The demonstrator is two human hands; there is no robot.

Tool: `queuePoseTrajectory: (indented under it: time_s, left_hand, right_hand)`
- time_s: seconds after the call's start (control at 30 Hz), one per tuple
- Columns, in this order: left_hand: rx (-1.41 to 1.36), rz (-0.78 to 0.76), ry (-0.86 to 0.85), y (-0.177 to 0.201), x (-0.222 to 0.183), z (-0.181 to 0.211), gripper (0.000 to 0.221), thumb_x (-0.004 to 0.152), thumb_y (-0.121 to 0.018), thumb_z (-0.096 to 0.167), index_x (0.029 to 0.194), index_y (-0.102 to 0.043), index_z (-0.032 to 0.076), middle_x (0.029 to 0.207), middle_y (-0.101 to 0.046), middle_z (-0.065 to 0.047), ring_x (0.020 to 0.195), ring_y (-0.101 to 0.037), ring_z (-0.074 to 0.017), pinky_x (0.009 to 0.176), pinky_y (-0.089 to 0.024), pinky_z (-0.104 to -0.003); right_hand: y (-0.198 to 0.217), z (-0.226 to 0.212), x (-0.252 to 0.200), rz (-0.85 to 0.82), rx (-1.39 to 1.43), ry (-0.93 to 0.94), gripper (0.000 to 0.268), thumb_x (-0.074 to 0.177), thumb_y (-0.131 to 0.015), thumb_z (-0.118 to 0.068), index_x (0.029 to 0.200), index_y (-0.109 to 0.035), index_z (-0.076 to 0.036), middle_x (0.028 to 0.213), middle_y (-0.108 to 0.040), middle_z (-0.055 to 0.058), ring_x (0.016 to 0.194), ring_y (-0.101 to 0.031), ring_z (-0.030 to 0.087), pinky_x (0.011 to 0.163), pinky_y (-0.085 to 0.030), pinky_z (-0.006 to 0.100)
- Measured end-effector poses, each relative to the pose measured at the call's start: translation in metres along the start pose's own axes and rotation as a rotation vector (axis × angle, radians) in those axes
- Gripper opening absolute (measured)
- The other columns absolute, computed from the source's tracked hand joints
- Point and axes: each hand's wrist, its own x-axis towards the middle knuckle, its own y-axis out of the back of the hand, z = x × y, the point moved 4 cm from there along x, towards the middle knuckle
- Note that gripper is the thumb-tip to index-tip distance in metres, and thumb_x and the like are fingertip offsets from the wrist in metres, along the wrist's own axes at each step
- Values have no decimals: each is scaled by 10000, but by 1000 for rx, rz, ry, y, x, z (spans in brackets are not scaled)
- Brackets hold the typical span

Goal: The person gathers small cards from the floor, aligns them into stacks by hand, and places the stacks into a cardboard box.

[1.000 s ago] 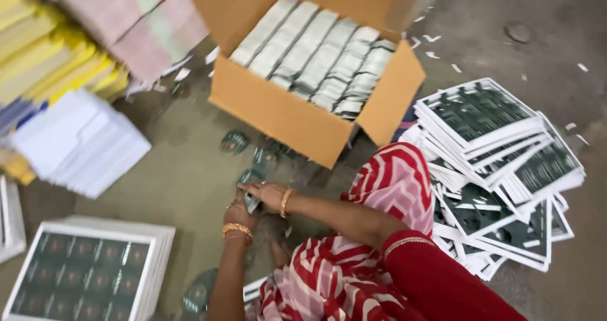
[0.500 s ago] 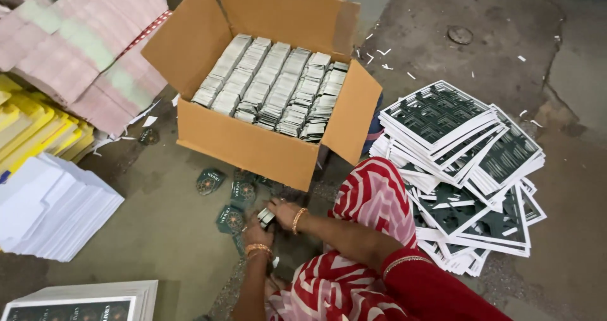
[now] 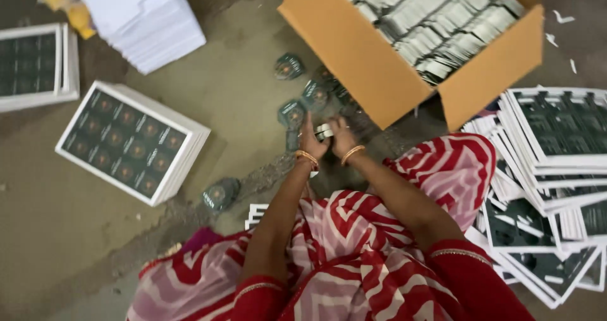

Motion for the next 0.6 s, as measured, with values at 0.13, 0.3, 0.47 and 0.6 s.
queuePoseTrajectory:
  time_s: [0.13, 0.3, 0.47, 0.6]
  left_hand:
    - [-294, 34, 232, 5, -11, -18, 939, 806, -739, 185, 1591, -264, -10, 1557, -454, -252, 1461, -421, -378, 1218, -325, -435]
    - [-880, 121, 286, -30, -12, -33, 800, 942, -579, 243, 1617, -239, -18, 1640, -362, -236, 1523, -347, -343, 1240, -281, -429]
    - [-494, -3, 303, -41, -19, -10, 827, 1031, -471, 451, 1631, -149, -19, 1703, -155, -252, 1580, -146, -353, 1262, -146, -417]
    - [-546, 55, 294, -14, -15, -9, 743, 1065, -484, 416, 1629, -243, -2, 1682, -295, -242, 1574, -281, -383, 1272, -244, -433]
  right_hand:
    - [-1, 8, 0, 79, 19, 52, 779, 746, -635, 102, 1479, -474, -107, 1530, -427, 238, 1376, -477, 470, 1159, -446, 466]
    - [16, -14, -1, 111, 28, 80, 865, 665, -694, 85, 1470, -438, -102, 1516, -393, 256, 1374, -441, 506, 1136, -416, 486]
    - [-3, -2, -6, 112, -67, 162, 888, 855, -737, 13, 1617, -290, -72, 1560, -273, 354, 1333, -408, 587, 1084, -417, 539]
    - [18, -22, 1, -174, -211, -148, 827, 708, -708, 16, 1459, -409, -154, 1450, -416, 259, 1255, -519, 502, 1002, -493, 531]
